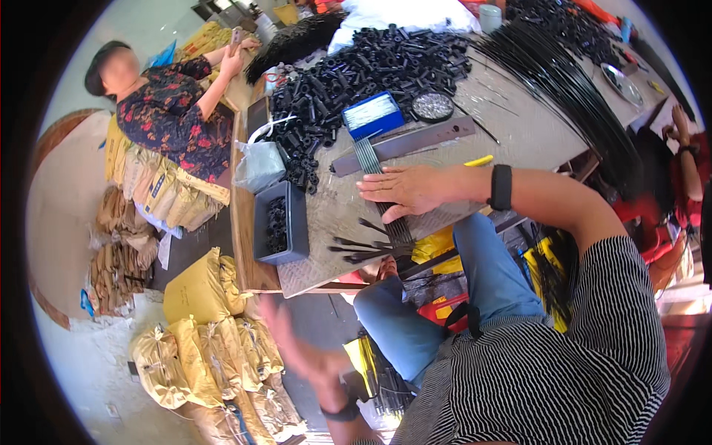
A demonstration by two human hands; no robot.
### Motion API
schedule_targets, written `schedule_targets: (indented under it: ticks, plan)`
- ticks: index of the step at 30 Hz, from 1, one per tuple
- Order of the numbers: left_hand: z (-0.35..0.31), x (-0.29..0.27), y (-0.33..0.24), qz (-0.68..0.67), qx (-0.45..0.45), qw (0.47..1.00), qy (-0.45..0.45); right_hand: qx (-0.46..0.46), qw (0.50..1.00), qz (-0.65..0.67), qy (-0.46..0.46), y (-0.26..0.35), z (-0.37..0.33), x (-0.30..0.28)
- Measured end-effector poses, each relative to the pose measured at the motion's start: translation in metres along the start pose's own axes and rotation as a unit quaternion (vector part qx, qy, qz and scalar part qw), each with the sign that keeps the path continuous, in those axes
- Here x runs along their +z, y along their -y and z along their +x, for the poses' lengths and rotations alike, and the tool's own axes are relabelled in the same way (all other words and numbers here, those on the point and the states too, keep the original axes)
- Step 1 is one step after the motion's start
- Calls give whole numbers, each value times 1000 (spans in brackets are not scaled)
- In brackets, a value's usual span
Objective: Assembling components of umbrella frames by hand using pliers.
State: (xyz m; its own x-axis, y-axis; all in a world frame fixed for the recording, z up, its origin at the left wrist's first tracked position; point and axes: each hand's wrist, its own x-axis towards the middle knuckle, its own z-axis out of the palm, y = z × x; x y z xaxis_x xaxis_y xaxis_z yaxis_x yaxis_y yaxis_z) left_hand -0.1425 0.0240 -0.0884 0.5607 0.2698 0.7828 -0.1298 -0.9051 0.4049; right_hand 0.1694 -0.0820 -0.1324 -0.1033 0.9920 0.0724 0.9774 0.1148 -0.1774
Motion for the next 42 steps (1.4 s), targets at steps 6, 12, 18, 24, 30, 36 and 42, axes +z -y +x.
schedule_targets:
  ticks: [6, 12, 18, 24, 30, 36, 42]
  plan:
    - [-5, -20, -18, 2, 63, 998, -24, -18, 1000, -10, 7, 5, 29, 12]
    - [0, -10, -17, -49, 82, 995, 29, -15, 1000, 11, 3, 1, 23, 11]
    - [3, -13, -15, -64, 85, 991, 75, -15, 999, 30, 6, 2, 22, 15]
    - [14, -14, -13, -78, 94, 985, 123, -9, 1000, 26, 12, 3, 24, 12]
    - [19, -11, -13, -91, 92, 978, 163, 5, 999, 22, 34, 8, 21, 5]
    - [16, -19, -11, -83, 67, 974, 198, 3, 998, 44, 43, 3, 22, 7]
    - [10, 0, 25, 73, 26, 954, 291, 17, 975, 217, 43, -1, 26, -4]
